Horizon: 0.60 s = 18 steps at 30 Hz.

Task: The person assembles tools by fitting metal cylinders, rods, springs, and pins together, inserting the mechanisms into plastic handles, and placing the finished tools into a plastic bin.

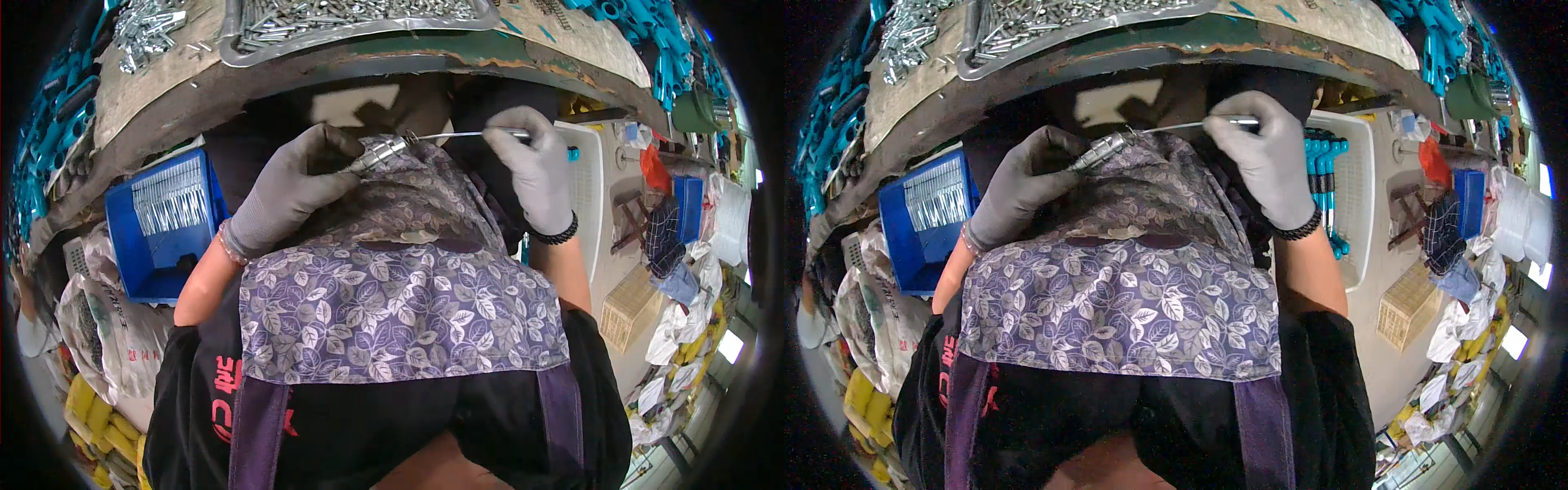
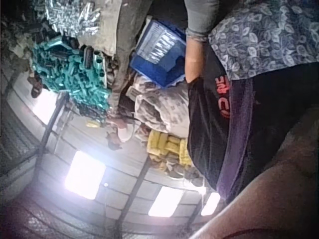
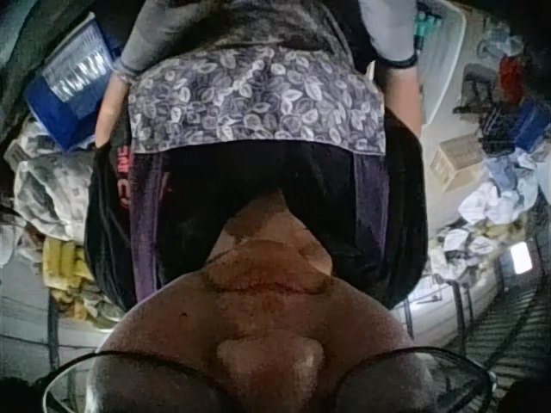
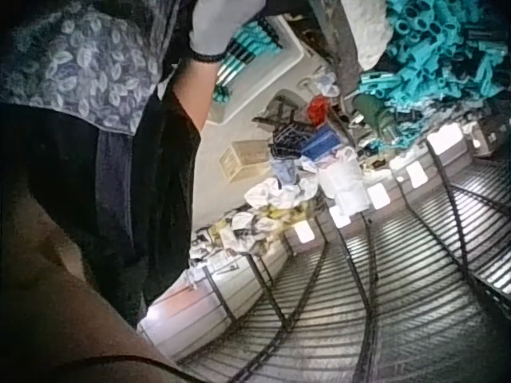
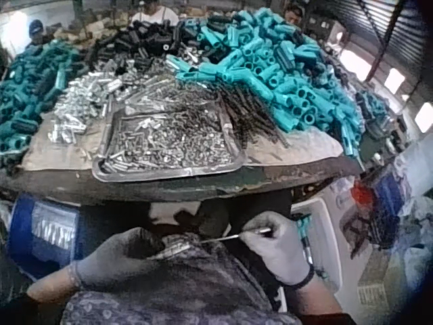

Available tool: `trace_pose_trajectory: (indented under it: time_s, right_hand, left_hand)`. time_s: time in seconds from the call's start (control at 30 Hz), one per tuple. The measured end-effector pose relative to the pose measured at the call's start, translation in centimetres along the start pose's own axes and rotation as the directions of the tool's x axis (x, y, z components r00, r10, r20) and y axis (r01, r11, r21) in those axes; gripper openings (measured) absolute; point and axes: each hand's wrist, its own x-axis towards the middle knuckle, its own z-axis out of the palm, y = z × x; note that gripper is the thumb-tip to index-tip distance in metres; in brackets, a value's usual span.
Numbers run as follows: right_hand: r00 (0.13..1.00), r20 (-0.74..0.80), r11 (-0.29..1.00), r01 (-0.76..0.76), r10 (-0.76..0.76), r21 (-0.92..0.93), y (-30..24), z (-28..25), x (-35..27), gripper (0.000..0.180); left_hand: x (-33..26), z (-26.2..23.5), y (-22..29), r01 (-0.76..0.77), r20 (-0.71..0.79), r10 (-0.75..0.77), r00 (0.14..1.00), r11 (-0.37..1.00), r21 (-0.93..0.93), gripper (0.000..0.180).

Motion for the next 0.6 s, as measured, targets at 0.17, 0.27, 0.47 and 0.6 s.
trace_pose_trajectory:
  time_s: [0.17, 0.27, 0.47, 0.6]
  right_hand:
    - [0.962, 0.272, 0.993, -0.052, 0.021, 0.108, -0.6, 2.8, 1.0, 0.022]
    - [0.943, 0.332, 0.985, -0.067, 0.01, 0.159, -0.7, 3.6, 1.4, 0.02]
    - [0.925, 0.379, 0.976, -0.091, 0.01, 0.197, -0.5, 3.9, 1.9, 0.018]
    - [0.931, 0.365, 0.991, -0.037, -0.013, 0.128, -0.6, 4.3, 1.6, 0.018]
  left_hand:
    - [-0.3, 0.7, 1.2, 0.06, 0.041, -0.051, 0.998, 0.962, -0.265, 0.034]
    - [-0.8, 0.6, 1.3, 0.116, 0.053, -0.103, 0.993, 0.919, -0.378, 0.035]
    - [-1.1, 0.5, 0.6, -0.001, 0.045, -0.004, 0.999, 0.996, 0.093, 0.039]
    - [-0.8, 0.6, -0.4, -0.016, 0.012, 0.015, 1.0, 0.996, 0.088, 0.035]
